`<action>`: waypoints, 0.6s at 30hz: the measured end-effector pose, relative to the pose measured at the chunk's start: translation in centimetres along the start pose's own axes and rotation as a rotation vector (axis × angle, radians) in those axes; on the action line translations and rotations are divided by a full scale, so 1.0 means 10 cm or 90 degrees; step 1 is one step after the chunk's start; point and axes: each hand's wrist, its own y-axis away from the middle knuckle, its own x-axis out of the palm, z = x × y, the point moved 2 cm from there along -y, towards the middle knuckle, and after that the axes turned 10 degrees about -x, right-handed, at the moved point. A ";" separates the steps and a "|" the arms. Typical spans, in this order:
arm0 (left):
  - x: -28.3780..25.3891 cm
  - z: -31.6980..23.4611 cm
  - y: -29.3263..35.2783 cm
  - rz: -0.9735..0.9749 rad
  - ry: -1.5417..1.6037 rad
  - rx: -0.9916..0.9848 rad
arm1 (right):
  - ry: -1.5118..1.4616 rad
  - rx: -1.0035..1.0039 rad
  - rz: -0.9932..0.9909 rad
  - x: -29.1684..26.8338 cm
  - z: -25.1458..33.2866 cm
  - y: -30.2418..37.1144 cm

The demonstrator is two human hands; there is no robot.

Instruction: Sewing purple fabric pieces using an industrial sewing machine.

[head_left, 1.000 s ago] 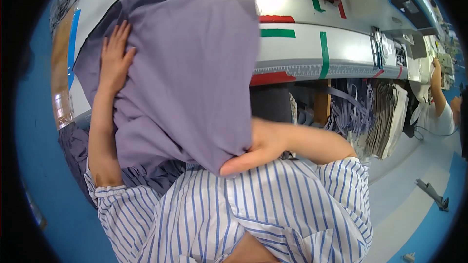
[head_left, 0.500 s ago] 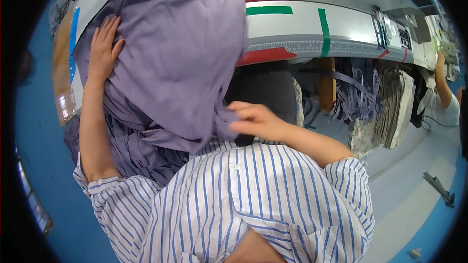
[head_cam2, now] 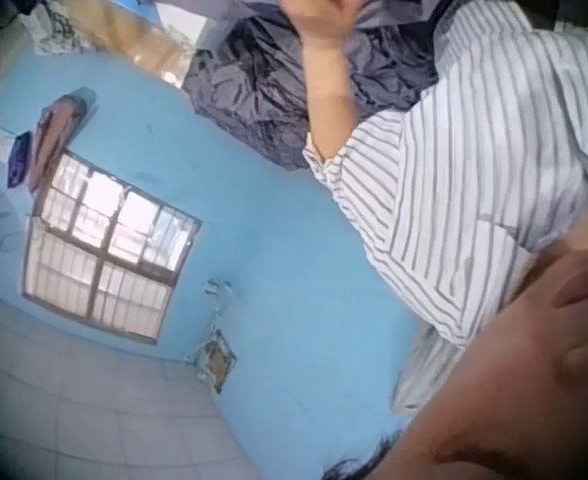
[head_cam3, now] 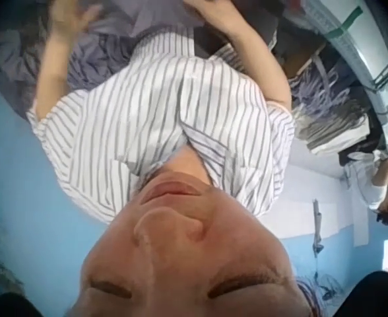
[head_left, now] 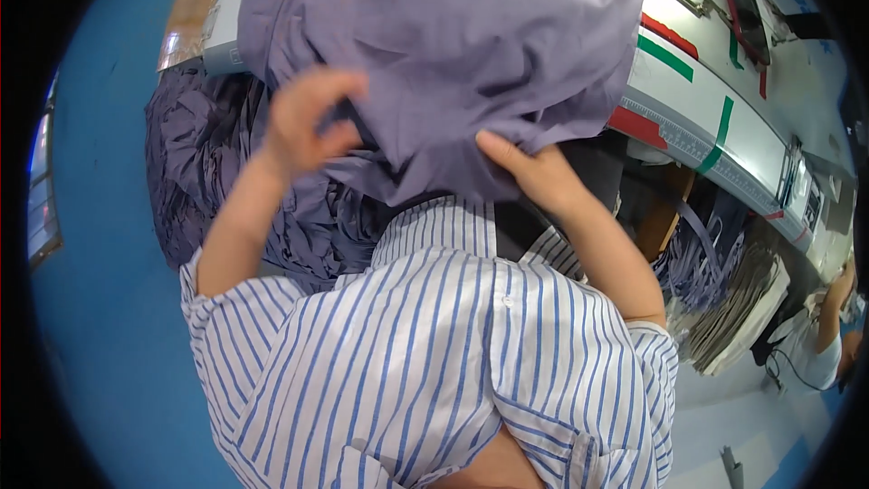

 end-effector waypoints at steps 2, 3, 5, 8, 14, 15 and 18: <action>0.31 -0.27 0.41 0.097 -0.117 -0.108 | -0.140 -0.207 -0.140 0.06 0.39 -0.05; 0.44 -0.20 0.69 0.134 -0.080 -0.156 | -0.275 -0.270 -0.128 0.08 0.61 -0.11; 0.49 -0.02 1.09 0.282 -0.114 -0.379 | -0.621 -0.434 0.186 -0.10 1.01 -0.35; 0.12 -0.05 1.03 0.083 0.018 -0.608 | -0.576 -0.535 0.061 -0.57 1.44 -0.39; -1.39 -0.06 1.39 -0.393 -0.025 -0.541 | -0.023 -0.353 -0.231 0.04 0.65 -0.19; -1.43 -0.13 1.39 -0.408 -0.029 -0.545 | 0.149 -0.256 -0.164 0.08 0.32 -0.07; -1.48 -0.21 1.27 -0.292 0.023 -0.578 | 0.423 -0.241 0.120 0.10 -0.47 0.18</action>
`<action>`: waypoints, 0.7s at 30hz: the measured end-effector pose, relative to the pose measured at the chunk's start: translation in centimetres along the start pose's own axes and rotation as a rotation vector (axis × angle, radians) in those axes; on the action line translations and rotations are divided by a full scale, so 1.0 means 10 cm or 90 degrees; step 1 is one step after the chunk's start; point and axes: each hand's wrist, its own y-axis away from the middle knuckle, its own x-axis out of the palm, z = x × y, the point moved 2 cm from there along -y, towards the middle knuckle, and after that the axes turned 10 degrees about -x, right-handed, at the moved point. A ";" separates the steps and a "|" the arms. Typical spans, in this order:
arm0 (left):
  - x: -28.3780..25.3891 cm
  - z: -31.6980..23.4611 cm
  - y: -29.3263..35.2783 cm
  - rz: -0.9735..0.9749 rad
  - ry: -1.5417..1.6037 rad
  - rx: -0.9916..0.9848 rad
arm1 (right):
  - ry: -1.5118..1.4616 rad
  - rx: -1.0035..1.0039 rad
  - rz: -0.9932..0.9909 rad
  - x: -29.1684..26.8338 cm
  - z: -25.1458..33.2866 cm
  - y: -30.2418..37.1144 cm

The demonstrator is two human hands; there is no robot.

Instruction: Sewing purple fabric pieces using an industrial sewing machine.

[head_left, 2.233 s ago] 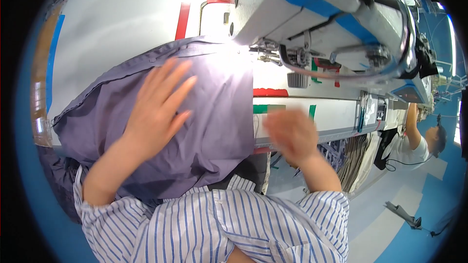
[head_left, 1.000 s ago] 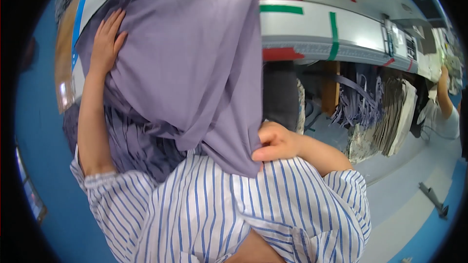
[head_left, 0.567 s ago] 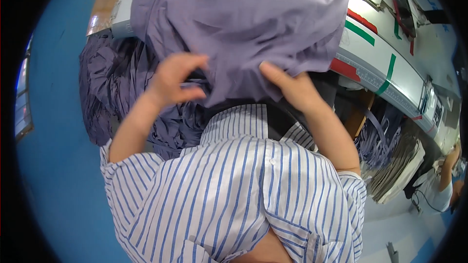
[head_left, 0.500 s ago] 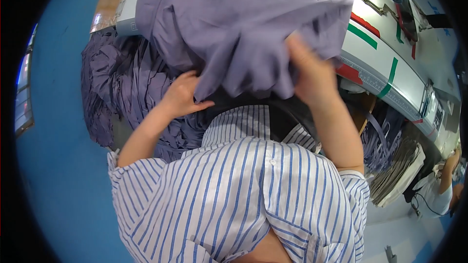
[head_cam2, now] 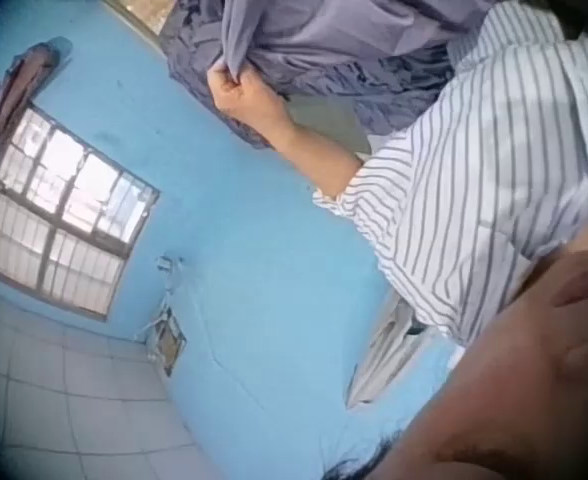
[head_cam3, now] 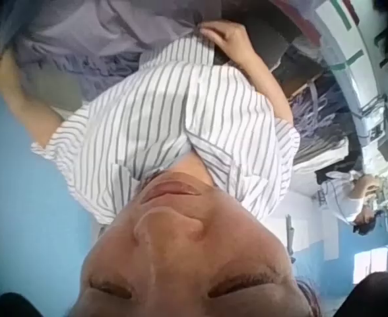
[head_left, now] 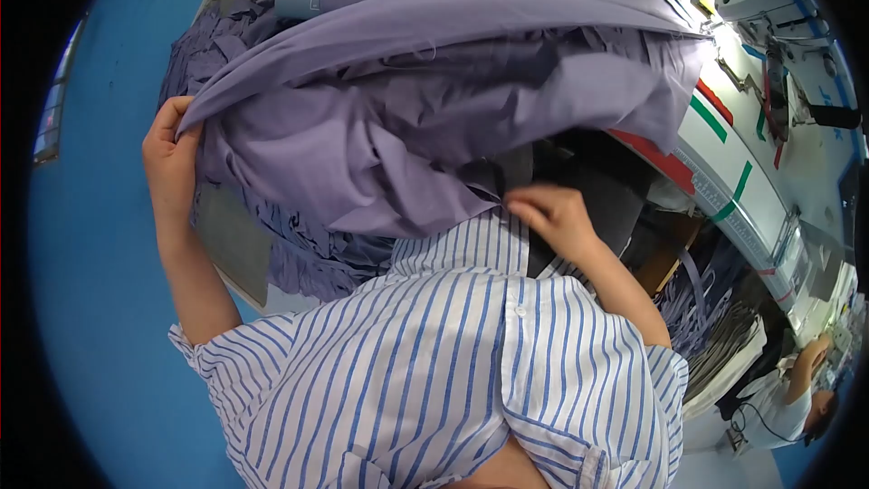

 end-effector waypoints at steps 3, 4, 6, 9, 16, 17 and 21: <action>-0.04 0.07 0.10 0.002 -0.082 -0.099 | 0.108 -0.059 0.089 0.19 0.25 -0.16; -0.03 0.03 0.16 0.004 -0.088 -0.103 | 0.136 -0.037 0.144 0.39 0.29 -0.28; 0.07 -0.14 0.16 -0.073 -0.111 -0.082 | 0.219 -0.082 0.171 0.71 0.16 -0.61; 0.18 -0.23 0.14 -0.085 -0.164 -0.062 | 0.298 -0.095 0.437 1.02 0.04 -1.08; -0.07 0.15 0.35 -0.036 -0.025 -0.115 | -0.754 -0.228 -0.209 0.27 1.09 -1.75; -0.07 0.11 0.34 -0.038 -0.023 -0.113 | -0.438 -0.310 -0.136 0.34 0.90 -1.85; -0.10 0.03 0.37 -0.003 -0.032 -0.075 | 0.169 -0.270 0.095 0.61 0.52 -1.83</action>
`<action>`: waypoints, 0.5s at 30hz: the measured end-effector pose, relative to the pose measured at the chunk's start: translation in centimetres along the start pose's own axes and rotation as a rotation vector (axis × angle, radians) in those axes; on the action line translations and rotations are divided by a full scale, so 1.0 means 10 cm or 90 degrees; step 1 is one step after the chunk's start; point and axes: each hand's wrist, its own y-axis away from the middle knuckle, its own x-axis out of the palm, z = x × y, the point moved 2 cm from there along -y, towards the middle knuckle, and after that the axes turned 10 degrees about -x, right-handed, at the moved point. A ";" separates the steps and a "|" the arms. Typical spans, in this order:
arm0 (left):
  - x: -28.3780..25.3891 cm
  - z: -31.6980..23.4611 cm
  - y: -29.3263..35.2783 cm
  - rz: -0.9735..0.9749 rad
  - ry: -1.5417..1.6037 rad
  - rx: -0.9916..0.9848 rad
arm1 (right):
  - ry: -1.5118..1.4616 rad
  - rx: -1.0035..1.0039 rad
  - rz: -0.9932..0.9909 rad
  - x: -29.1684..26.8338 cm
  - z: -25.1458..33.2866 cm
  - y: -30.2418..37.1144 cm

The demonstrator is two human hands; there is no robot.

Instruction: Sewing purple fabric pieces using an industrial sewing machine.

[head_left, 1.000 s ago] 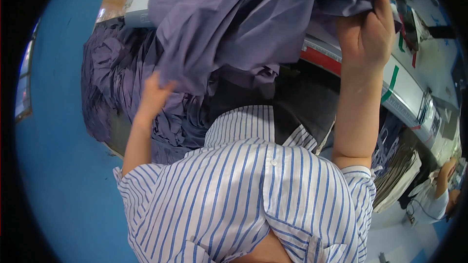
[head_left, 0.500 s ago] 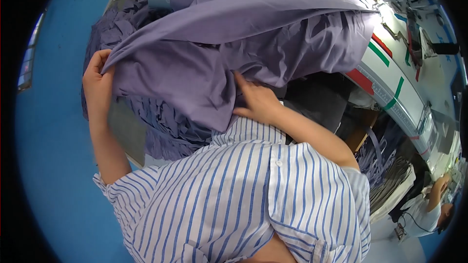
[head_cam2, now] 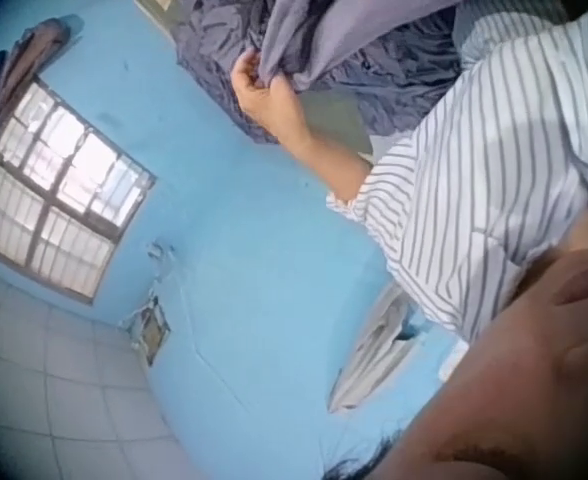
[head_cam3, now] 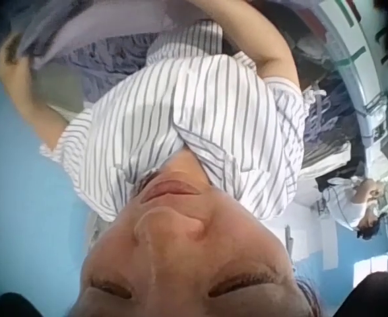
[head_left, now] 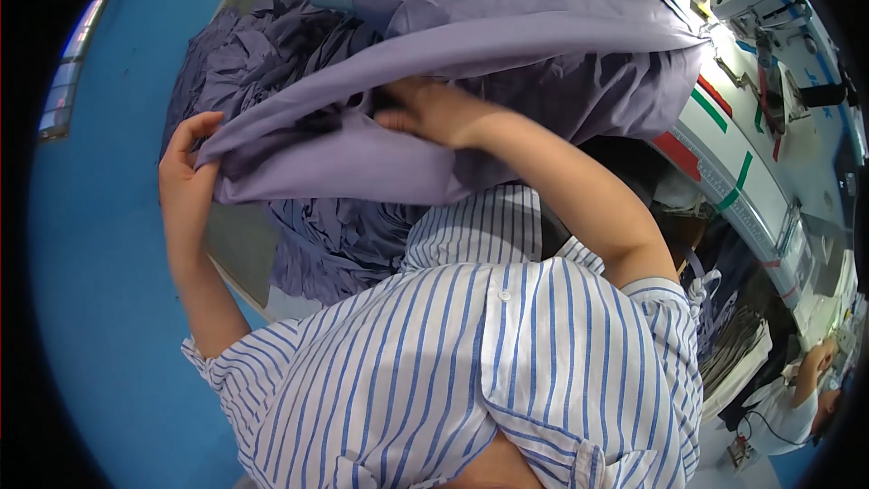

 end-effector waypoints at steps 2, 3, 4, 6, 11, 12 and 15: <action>-0.18 -0.01 0.13 -0.069 -0.096 -0.045 | -0.017 0.180 0.192 -0.47 0.08 -0.24; -0.25 -0.02 0.12 -0.129 -0.131 0.039 | 0.153 0.103 0.170 -0.41 0.17 -0.12; -0.41 -0.04 0.30 -0.136 -0.139 0.034 | -0.011 0.035 0.183 -0.19 0.18 0.10; -0.72 0.17 0.38 -0.245 -0.168 0.042 | 0.026 -0.095 0.158 -0.27 0.31 0.42; -1.10 0.41 0.60 -0.242 -0.141 -0.039 | 0.410 -0.097 -0.052 -0.92 0.36 0.77; -1.13 0.41 0.63 -0.206 -0.210 -0.057 | 0.431 -0.146 -0.066 -0.98 0.45 0.79; -1.05 0.39 0.71 -0.102 -0.134 -0.117 | 0.447 0.140 0.108 -1.11 0.22 0.78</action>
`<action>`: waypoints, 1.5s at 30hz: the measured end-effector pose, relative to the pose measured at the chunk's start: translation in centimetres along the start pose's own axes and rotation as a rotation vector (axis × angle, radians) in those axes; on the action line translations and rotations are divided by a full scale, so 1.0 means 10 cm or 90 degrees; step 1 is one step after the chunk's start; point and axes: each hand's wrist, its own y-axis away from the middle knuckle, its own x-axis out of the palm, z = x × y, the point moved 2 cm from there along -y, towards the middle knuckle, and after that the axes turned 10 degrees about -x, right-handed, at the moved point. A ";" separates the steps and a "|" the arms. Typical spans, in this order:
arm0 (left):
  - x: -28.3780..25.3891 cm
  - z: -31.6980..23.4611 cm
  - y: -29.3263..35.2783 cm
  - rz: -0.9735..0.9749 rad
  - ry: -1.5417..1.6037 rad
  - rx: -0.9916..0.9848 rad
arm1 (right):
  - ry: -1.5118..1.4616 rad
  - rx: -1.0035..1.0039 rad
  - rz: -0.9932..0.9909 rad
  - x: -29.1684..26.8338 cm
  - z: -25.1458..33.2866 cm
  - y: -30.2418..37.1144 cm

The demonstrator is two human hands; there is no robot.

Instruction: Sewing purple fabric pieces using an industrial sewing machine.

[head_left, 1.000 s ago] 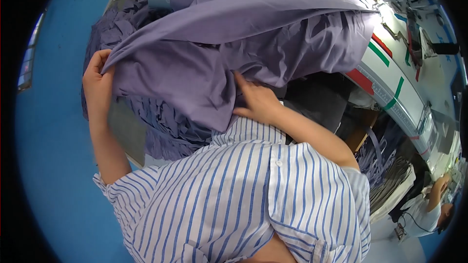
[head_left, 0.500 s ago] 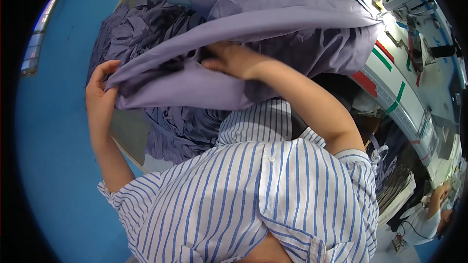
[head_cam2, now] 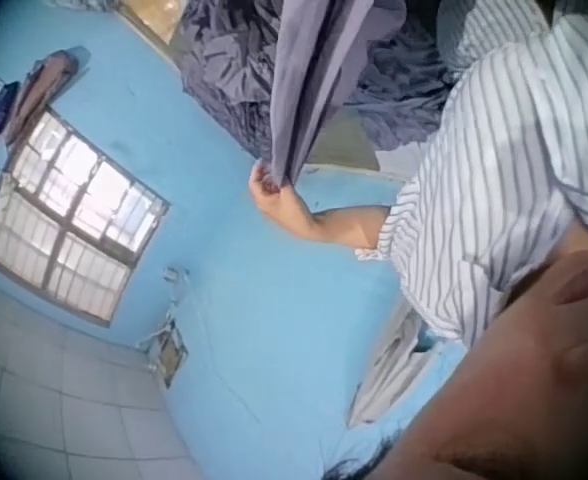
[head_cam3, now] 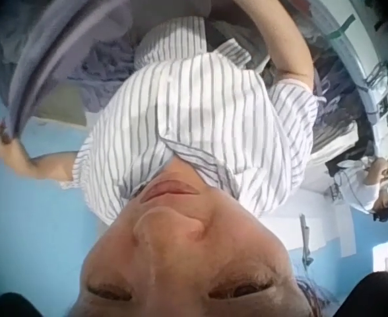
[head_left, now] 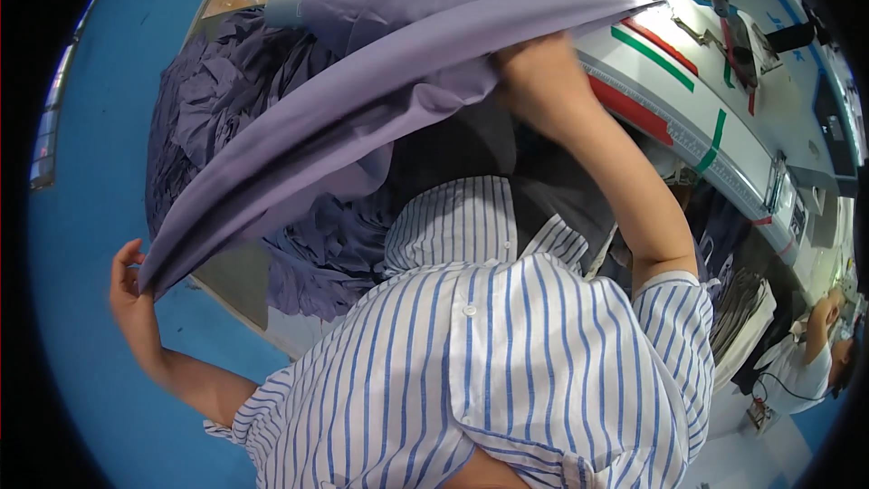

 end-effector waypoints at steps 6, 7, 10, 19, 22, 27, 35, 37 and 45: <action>0.70 0.39 -0.08 0.287 -0.063 -0.029 | 0.049 -0.134 -0.019 0.24 0.32 0.11; 0.86 0.57 -0.08 0.338 -0.085 -0.050 | -0.031 -0.195 0.028 0.31 0.40 0.17; 1.26 0.61 0.05 0.404 -0.270 -0.046 | -0.022 -0.179 -0.008 0.47 0.36 0.26; 2.55 -0.91 0.32 0.374 -0.053 0.322 | -0.208 -0.245 -0.251 0.66 0.53 0.94; 3.09 -1.33 0.47 0.203 -0.004 0.527 | -0.121 -0.218 -0.257 0.72 0.55 0.94; 3.67 -1.50 0.36 0.122 0.026 0.592 | 0.005 -0.158 -0.243 1.03 0.28 0.91; 3.83 -1.68 0.27 0.057 -0.005 0.562 | -0.198 -0.259 -0.416 0.45 0.51 1.22; 3.89 -1.74 0.25 0.065 -0.007 0.572 | -0.193 -0.236 -0.417 0.38 0.50 1.38; 3.85 -1.80 0.28 0.032 0.041 0.584 | -0.017 -0.038 -0.409 0.89 0.21 1.76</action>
